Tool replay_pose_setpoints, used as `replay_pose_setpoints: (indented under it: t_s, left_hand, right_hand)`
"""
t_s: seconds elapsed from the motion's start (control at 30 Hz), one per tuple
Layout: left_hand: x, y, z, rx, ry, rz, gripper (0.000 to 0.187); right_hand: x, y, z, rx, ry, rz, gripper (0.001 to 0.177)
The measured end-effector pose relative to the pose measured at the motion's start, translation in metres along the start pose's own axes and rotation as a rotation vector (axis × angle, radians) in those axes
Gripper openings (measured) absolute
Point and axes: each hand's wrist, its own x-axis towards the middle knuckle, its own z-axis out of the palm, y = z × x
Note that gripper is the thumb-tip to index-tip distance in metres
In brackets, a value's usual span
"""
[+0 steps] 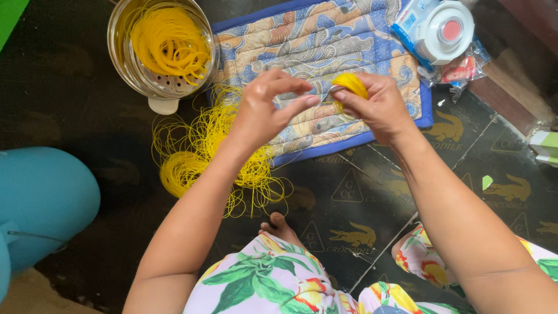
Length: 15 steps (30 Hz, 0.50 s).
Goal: The person sits on the floor and coils a long strand of yellow yarn into a circular bundle by hand. They repeatedly wrap the yarn around their fingers and a growing coil, then place the finished bundle into a metal colander.
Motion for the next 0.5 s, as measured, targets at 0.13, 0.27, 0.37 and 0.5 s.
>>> replay_pose_setpoints:
  t_s: [0.13, 0.27, 0.37, 0.5]
  left_hand:
    - [0.009, 0.006, 0.022, 0.026, 0.057, 0.041, 0.013]
    - [0.013, -0.019, 0.022, -0.018, 0.109, -0.054, 0.01]
    - [0.012, -0.043, 0.005, 0.178, 0.144, -0.15, 0.017]
    - [0.01, -0.049, -0.004, 0.637, 0.21, -0.035, 0.062]
  right_hand:
    - [-0.001, 0.0, 0.006, -0.111, -0.037, -0.099, 0.015]
    - [0.003, -0.002, -0.006, -0.149, 0.126, 0.022, 0.023]
    - [0.003, -0.006, -0.021, -0.09, 0.146, 0.033, 0.023]
    - [-0.001, -0.013, -0.034, 0.1, 0.087, 0.101, 0.022]
